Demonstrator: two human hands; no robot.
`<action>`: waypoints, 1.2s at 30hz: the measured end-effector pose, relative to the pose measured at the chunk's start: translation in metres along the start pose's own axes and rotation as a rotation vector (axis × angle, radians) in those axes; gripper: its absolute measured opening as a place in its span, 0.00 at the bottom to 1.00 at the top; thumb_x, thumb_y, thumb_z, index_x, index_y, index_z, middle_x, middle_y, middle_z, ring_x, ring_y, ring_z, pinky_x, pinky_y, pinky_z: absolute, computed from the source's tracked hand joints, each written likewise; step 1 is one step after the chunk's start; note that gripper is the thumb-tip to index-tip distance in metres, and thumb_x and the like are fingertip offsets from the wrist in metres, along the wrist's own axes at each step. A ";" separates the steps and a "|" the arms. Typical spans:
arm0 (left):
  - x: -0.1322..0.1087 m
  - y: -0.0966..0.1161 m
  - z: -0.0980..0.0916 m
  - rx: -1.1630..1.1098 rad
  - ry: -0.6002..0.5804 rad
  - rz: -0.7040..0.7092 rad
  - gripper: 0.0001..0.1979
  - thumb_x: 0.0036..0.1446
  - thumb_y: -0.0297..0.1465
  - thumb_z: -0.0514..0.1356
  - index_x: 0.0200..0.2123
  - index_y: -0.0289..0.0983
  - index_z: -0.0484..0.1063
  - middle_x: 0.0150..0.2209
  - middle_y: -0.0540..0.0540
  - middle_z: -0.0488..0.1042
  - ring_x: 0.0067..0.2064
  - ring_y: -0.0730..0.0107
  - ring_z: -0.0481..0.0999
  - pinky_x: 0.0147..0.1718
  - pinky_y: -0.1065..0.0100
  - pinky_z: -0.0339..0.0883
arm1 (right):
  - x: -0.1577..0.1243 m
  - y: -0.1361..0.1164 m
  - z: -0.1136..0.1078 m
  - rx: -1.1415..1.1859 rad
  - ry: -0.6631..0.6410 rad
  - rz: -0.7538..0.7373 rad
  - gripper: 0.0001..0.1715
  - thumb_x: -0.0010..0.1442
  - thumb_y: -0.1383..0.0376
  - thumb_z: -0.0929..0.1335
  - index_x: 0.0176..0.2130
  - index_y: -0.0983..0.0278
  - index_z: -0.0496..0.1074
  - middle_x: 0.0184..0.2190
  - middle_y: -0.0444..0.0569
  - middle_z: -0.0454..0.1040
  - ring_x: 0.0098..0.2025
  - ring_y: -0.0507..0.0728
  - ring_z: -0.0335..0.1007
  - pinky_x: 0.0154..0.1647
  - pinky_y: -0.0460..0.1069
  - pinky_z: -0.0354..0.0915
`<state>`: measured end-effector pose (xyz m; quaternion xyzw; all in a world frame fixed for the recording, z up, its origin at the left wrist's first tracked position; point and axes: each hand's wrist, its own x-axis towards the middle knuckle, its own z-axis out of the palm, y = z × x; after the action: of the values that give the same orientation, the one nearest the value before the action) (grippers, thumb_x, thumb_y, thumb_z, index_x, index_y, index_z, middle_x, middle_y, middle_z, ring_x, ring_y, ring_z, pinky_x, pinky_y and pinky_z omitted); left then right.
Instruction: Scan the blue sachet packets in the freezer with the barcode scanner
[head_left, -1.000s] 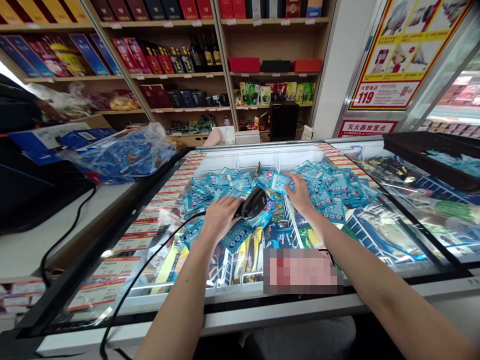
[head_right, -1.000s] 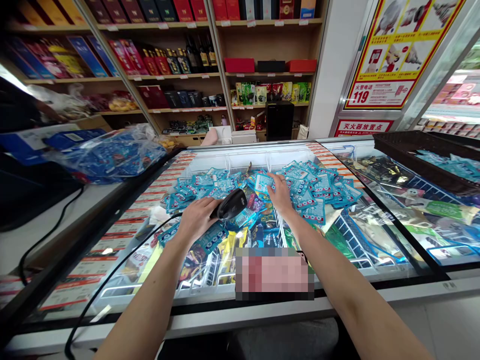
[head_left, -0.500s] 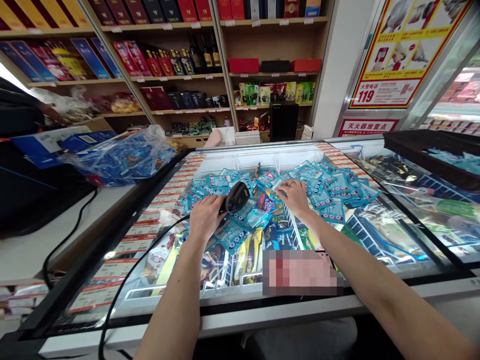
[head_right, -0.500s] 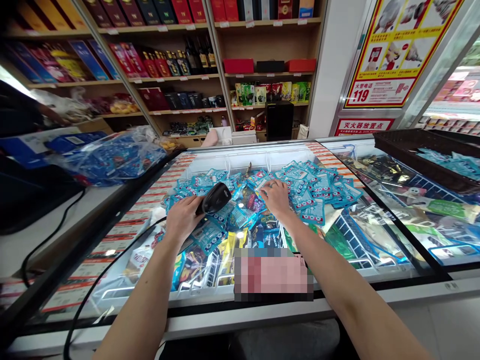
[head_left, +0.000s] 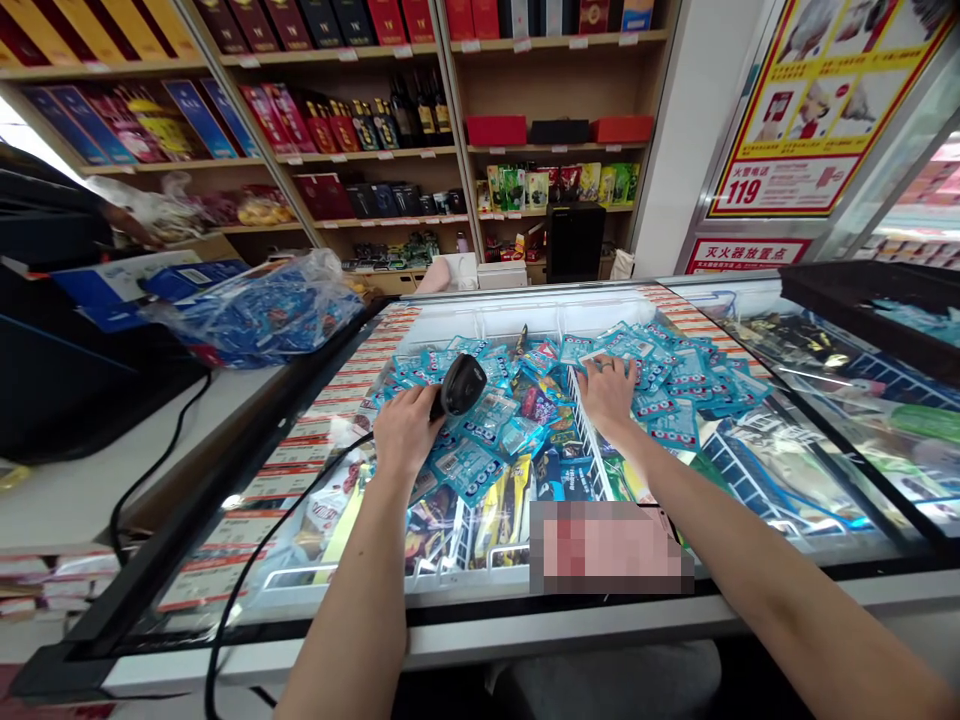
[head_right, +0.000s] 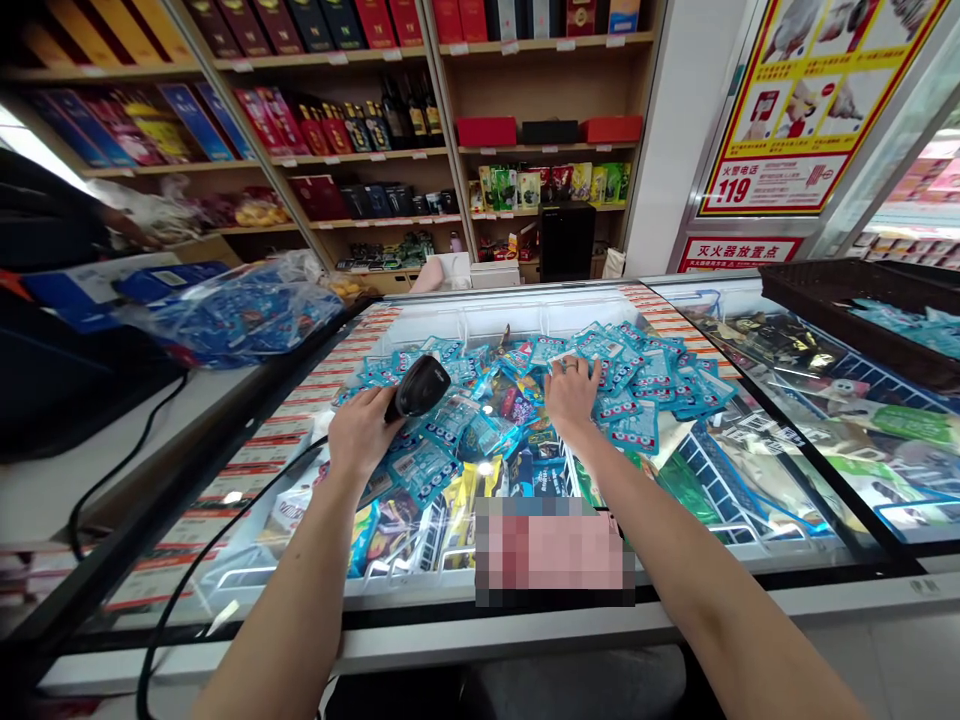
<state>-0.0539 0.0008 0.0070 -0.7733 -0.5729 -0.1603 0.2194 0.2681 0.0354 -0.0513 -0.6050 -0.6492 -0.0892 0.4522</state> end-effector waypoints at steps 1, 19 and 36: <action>0.000 -0.001 0.000 0.007 0.006 -0.012 0.18 0.53 0.34 0.57 0.48 0.39 0.65 0.40 0.42 0.73 0.45 0.55 0.71 0.40 0.60 0.62 | 0.000 -0.002 -0.001 0.010 -0.009 -0.018 0.17 0.62 0.58 0.61 0.46 0.60 0.71 0.49 0.55 0.68 0.56 0.66 0.53 0.60 0.72 0.32; -0.003 -0.004 0.001 -0.009 0.015 -0.022 0.18 0.54 0.35 0.57 0.48 0.39 0.65 0.40 0.43 0.73 0.44 0.56 0.71 0.39 0.61 0.62 | 0.001 -0.033 -0.013 0.253 -0.529 -0.590 0.19 0.65 0.53 0.58 0.44 0.56 0.73 0.45 0.46 0.74 0.51 0.56 0.66 0.53 0.56 0.62; -0.002 0.004 -0.002 -0.016 -0.041 -0.024 0.17 0.54 0.35 0.58 0.48 0.39 0.66 0.41 0.42 0.73 0.46 0.55 0.71 0.39 0.62 0.61 | 0.002 -0.023 -0.011 0.128 -0.440 -0.581 0.17 0.65 0.60 0.58 0.48 0.58 0.71 0.52 0.45 0.70 0.55 0.56 0.62 0.59 0.57 0.53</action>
<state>-0.0505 -0.0030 0.0070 -0.7712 -0.5851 -0.1515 0.1997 0.2534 0.0239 -0.0332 -0.3707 -0.8798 -0.0409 0.2947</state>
